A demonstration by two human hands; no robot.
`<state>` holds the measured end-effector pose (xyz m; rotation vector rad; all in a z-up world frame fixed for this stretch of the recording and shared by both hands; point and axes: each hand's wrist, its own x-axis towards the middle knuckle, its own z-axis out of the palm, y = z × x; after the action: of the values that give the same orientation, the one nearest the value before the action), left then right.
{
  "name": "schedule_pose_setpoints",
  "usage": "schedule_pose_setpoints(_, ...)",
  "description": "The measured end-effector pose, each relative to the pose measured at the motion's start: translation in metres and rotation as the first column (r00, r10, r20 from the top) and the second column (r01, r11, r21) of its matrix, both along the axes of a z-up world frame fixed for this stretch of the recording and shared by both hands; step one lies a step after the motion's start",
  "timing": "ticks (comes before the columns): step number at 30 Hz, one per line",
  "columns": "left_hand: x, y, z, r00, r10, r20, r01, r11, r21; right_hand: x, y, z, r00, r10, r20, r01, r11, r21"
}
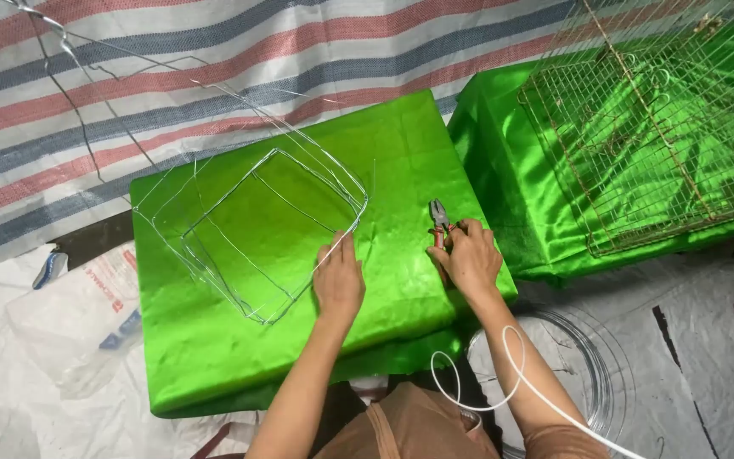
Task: Assembling a wire frame by bending and cutting metal wires using pliers and wire cutters.
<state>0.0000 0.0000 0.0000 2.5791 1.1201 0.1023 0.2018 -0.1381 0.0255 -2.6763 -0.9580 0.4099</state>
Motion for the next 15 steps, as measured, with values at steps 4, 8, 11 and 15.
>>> schedule_pose_setpoints(4,0.026,0.035,-0.046,0.991,0.067,-0.114,-0.066,0.998,0.013,0.0,0.006,-0.014,1.0,-0.014,0.017,0.014,0.999,-0.044)
schedule_pose_setpoints(8,0.023,0.055,-0.062,0.975,0.119,-0.185,-0.101,0.99,0.103,0.013,-0.005,-0.02,0.997,-0.082,-0.007,0.082,0.984,0.159)
schedule_pose_setpoints(11,0.003,0.045,-0.022,0.98,0.166,-0.111,-0.175,0.982,-0.069,0.033,-0.027,-0.046,0.972,-0.037,-0.23,0.152,0.85,0.504)
schedule_pose_setpoints(15,-0.033,0.021,0.059,0.977,0.186,0.1,-0.162,0.965,-0.206,-0.016,-0.039,0.046,0.24,0.473,-0.848,0.812,0.38,0.443)
